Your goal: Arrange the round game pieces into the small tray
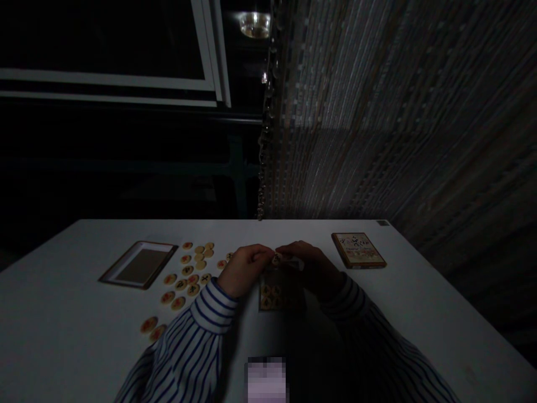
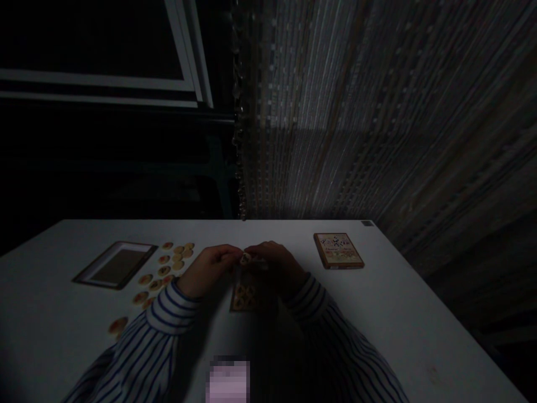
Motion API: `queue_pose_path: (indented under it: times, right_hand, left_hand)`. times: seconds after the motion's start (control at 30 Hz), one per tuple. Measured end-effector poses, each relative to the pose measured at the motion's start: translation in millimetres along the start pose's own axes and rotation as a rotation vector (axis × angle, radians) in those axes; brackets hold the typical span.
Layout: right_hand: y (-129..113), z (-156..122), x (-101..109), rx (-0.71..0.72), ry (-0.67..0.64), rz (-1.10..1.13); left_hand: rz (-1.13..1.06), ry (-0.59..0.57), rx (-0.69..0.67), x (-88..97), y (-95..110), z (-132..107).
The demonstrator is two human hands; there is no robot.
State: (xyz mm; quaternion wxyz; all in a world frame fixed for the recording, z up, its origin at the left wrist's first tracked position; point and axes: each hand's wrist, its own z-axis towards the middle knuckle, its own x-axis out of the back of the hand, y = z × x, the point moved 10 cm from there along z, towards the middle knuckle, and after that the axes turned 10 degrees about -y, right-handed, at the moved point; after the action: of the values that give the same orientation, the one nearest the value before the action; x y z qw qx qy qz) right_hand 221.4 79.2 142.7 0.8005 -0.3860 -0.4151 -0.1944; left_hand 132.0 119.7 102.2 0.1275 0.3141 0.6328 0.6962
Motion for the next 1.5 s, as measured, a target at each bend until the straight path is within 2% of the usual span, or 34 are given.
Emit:
queue_pose_path:
  times: [0.2,0.47,0.73,0.83,0.93,1.07,1.33,1.5]
  right_hand:
    - [-2.8,0.9,-1.3,-0.028,-0.039,-0.184]
    - [-5.8,0.4,3.3,-0.017,-0.038,-0.207]
    - [-2.6,-2.3,6.1,-0.042,-0.078,-0.328]
    - [0.4,-4.0,5.3,-0.067,-0.103,-0.358]
    - [6.7,-5.3,-2.5,-0.099,-0.187,-0.393]
    - [13.3,-6.6,-17.8,-0.13,-0.34,-0.418]
    - [27.8,-10.6,-40.6,-0.268,-0.571,-0.53]
    - [39.6,-15.0,-50.4,-0.302,-0.617,-0.554]
  left_hand:
    - [0.006,0.002,-0.017,1.0,1.4,0.1]
    - [0.049,-0.024,-0.037,0.2,5.3,0.0]
    - [0.12,0.132,-0.064,16.6,3.6,-8.2]
    - [0.225,0.206,-0.067,19.0,-1.0,-17.1]
    - [0.385,0.266,-0.08,16.2,-5.7,-28.3]
    - [0.536,0.312,-0.03,9.0,-22.0,-41.3]
    - [0.593,0.299,-0.03,-4.3,-45.4,-48.8]
    - [0.636,0.317,-0.077,-8.5,-48.3,-51.2]
